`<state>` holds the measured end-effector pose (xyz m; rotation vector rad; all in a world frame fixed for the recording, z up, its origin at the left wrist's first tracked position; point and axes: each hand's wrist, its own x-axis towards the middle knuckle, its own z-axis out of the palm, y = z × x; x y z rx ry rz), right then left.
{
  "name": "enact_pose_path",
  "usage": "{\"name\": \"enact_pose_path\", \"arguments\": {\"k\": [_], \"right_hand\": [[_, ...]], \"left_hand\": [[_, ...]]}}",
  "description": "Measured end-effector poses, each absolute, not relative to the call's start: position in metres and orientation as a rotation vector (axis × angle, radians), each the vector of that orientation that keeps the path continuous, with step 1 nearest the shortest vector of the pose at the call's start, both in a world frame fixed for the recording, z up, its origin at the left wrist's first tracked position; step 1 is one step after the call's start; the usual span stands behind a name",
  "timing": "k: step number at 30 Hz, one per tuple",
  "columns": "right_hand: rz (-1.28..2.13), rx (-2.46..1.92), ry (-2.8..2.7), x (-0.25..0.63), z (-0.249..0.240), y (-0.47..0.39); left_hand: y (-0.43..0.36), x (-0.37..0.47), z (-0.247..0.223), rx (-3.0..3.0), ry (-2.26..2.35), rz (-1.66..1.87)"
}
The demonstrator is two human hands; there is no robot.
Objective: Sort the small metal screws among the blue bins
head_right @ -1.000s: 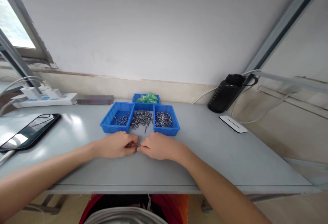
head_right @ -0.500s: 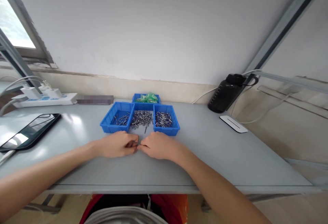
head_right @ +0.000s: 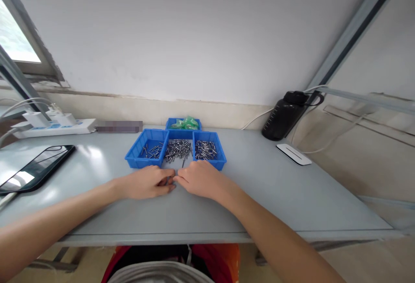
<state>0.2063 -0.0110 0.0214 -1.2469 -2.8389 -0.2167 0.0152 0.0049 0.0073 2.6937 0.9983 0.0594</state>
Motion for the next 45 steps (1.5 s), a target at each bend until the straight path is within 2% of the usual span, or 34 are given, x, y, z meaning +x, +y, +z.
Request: {"name": "enact_pose_path", "arguments": {"k": [7,15,18,25,37,45], "right_hand": [[-0.170,-1.225,-2.817,0.208,0.022,-0.009],[0.411,-1.189,-2.748,0.224,0.034,-0.006],[0.505,-1.190,-2.764,0.226,0.034,-0.005],[0.326,-1.175,-2.804,0.215,0.019,-0.004],[0.082,-1.258,-2.653,0.221,0.035,-0.007],[0.191,-1.248,-2.587,0.224,0.035,-0.006]], "left_hand": [[0.003,0.015,0.011,2.707,1.016,0.063],[0.002,0.013,0.012,2.761,1.009,0.143],[0.003,0.013,0.009,2.845,1.093,0.169],[-0.002,0.016,0.014,2.957,1.018,0.303],[-0.001,0.016,0.011,2.977,1.171,0.117],[-0.001,0.016,0.010,2.933,1.187,0.107]]}}
